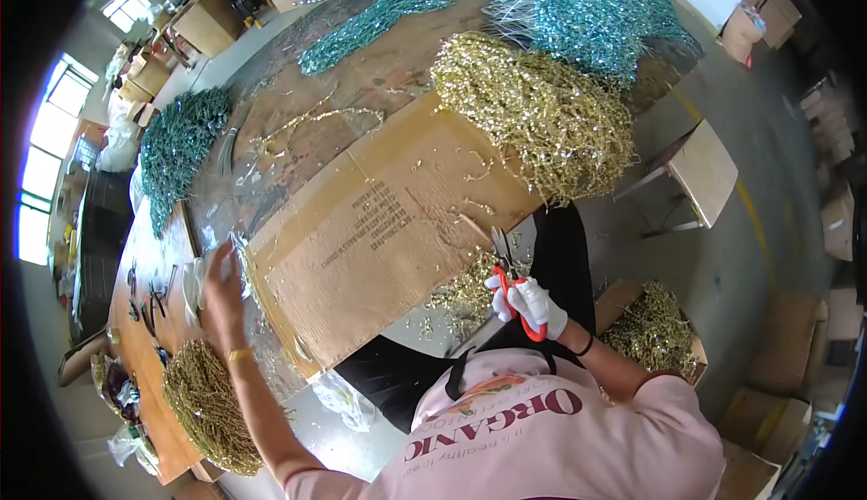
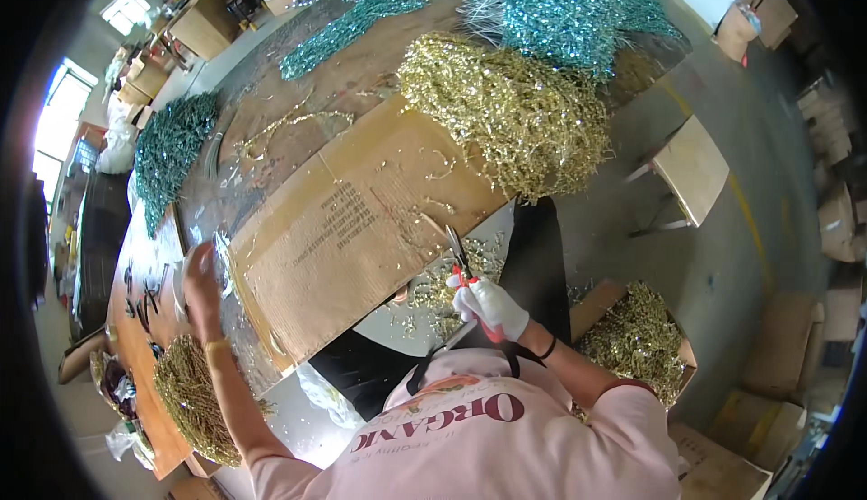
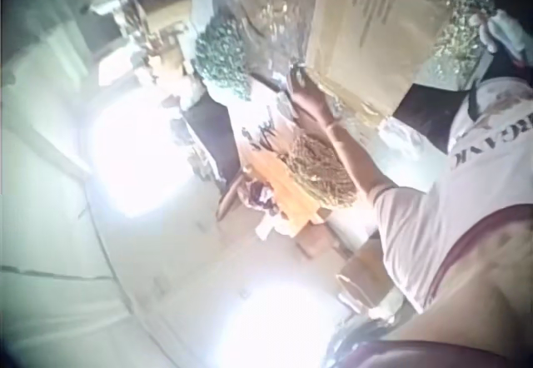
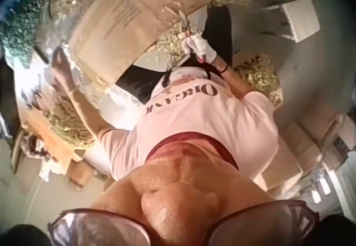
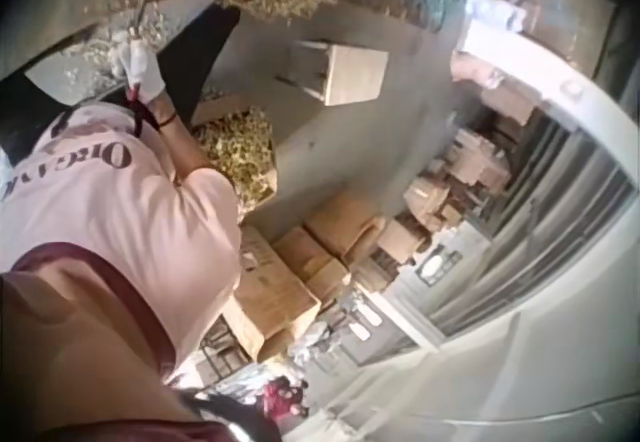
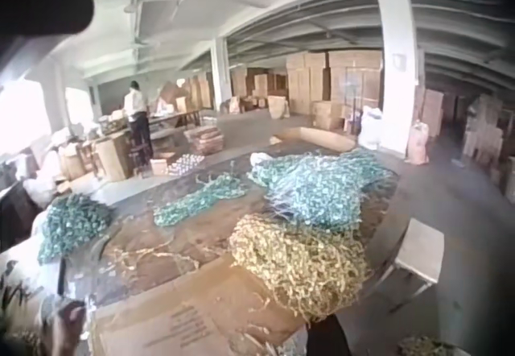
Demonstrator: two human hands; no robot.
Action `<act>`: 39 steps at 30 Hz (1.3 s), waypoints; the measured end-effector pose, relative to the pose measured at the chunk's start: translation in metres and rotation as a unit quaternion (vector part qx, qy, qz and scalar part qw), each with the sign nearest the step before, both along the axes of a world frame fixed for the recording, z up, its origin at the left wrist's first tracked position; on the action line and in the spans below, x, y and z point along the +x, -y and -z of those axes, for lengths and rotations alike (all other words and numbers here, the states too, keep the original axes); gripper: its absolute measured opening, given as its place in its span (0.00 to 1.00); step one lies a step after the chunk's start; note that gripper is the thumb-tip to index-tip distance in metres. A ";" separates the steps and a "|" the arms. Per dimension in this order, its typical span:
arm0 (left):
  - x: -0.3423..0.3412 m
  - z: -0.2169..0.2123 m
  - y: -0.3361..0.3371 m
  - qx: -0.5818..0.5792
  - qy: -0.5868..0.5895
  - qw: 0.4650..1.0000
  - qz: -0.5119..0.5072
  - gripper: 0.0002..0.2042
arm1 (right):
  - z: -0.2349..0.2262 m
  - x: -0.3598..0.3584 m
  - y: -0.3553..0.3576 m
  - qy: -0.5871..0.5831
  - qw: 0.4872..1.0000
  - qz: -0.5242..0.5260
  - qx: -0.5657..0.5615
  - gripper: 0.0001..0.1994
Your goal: Cutting lengths of gold tinsel garland and arranging them on a cardboard template in a manufacturing setting.
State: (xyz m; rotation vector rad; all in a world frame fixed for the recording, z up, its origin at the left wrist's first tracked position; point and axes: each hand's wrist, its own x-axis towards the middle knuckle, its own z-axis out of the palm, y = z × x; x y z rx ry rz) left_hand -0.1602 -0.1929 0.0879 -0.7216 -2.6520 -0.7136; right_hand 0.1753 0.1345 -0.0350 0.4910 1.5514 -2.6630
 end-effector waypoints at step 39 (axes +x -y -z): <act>-0.021 -0.068 -0.426 -0.099 -0.093 0.936 0.324 0.12 | -0.002 0.066 -0.069 -0.065 0.978 0.188 -0.068 0.26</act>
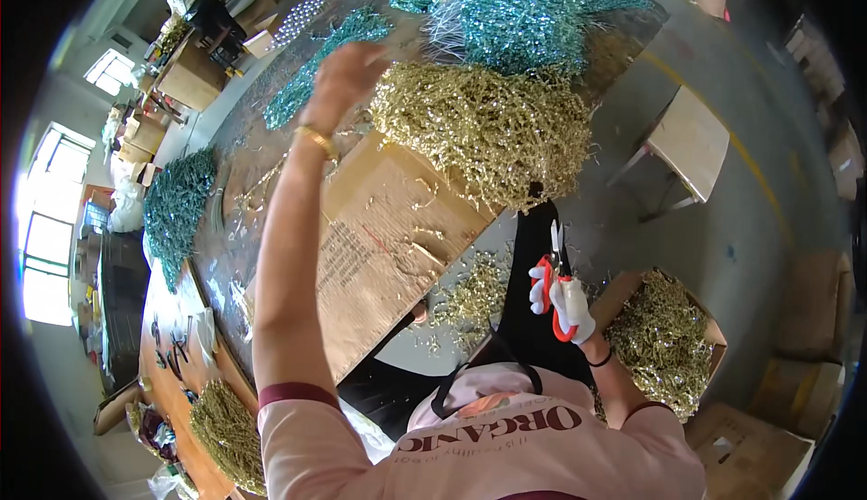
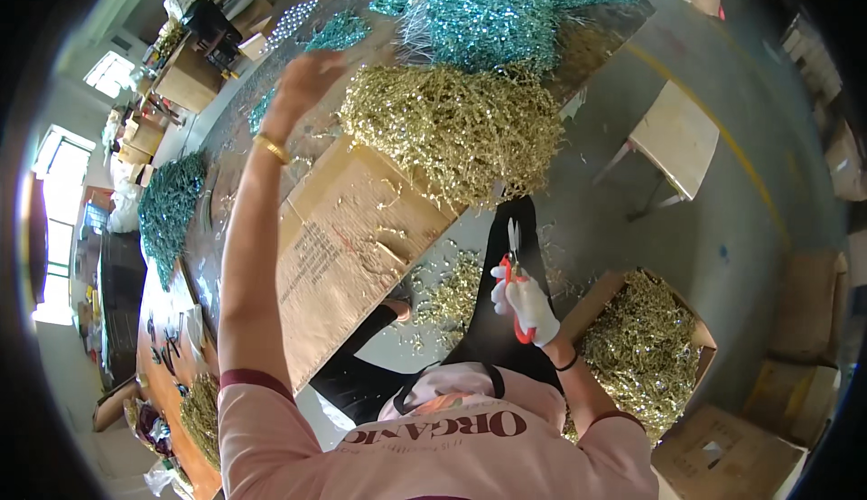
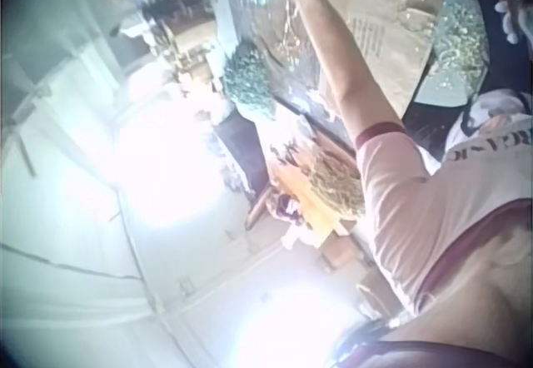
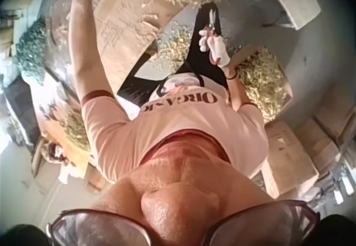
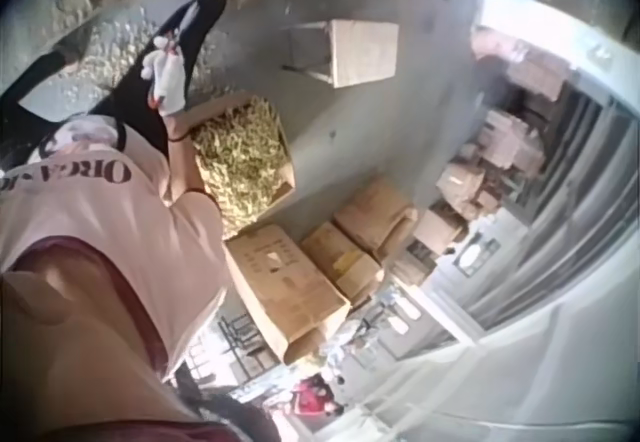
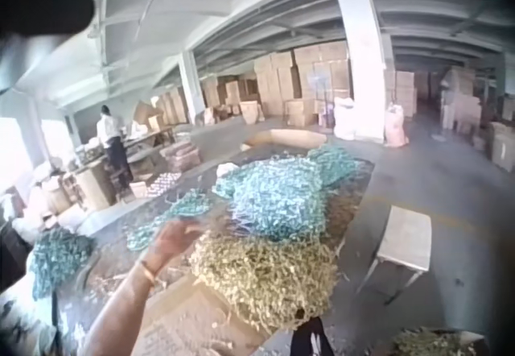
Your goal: Cutting lengths of gold tinsel garland and arranging them on a cardboard template in a manufacturing setting.
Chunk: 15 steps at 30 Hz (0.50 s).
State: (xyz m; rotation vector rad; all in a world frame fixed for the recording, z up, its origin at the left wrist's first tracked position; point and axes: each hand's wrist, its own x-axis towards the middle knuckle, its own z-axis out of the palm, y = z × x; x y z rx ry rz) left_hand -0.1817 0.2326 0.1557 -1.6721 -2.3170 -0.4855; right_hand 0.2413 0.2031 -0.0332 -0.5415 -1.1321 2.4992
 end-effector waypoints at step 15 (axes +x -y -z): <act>0.019 0.056 -0.120 -0.151 0.347 0.918 0.121 0.17 | 0.033 0.022 -0.020 0.005 0.995 0.097 0.006 0.27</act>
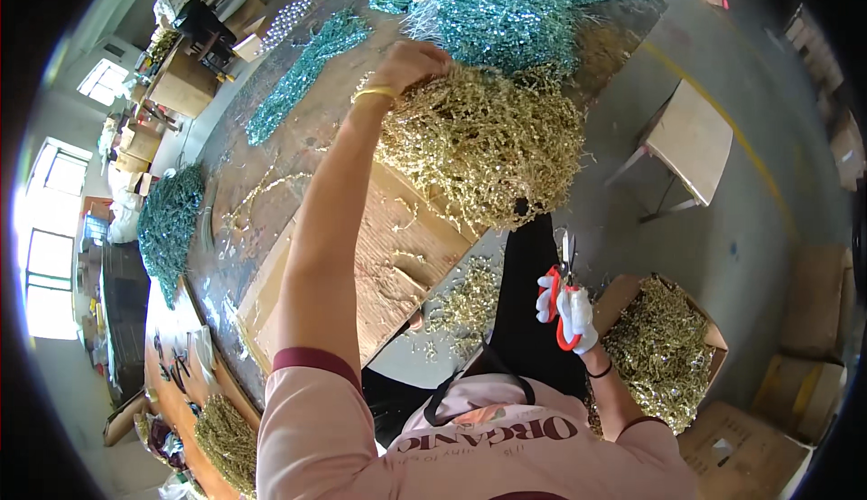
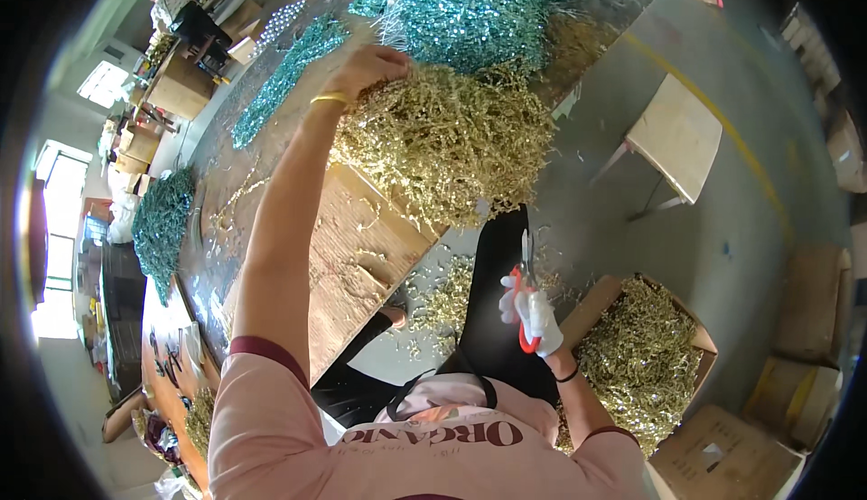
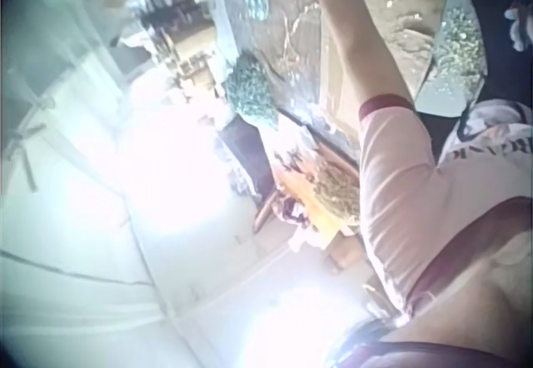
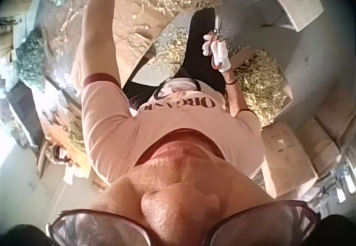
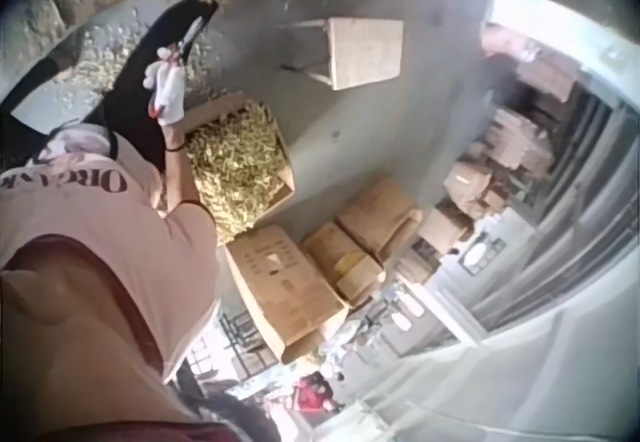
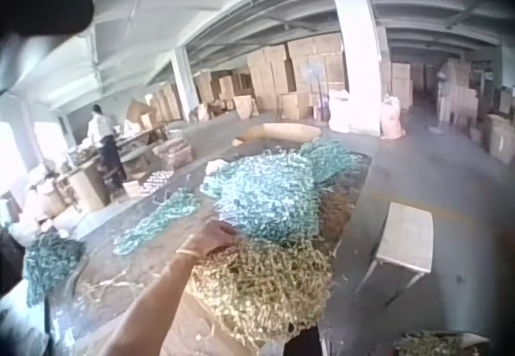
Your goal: Cutting lengths of gold tinsel garland and arranging them on a cardboard template in a manufacturing setting.
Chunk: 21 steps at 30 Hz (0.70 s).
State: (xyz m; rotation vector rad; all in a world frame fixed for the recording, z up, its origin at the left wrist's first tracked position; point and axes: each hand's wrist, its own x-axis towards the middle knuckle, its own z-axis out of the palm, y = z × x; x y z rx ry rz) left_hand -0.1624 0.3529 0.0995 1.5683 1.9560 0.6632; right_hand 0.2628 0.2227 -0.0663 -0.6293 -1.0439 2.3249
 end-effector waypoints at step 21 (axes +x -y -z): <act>0.034 0.023 0.207 0.368 0.638 0.643 -0.212 0.22 | -0.043 -0.034 0.014 -0.020 0.993 -0.110 0.032 0.31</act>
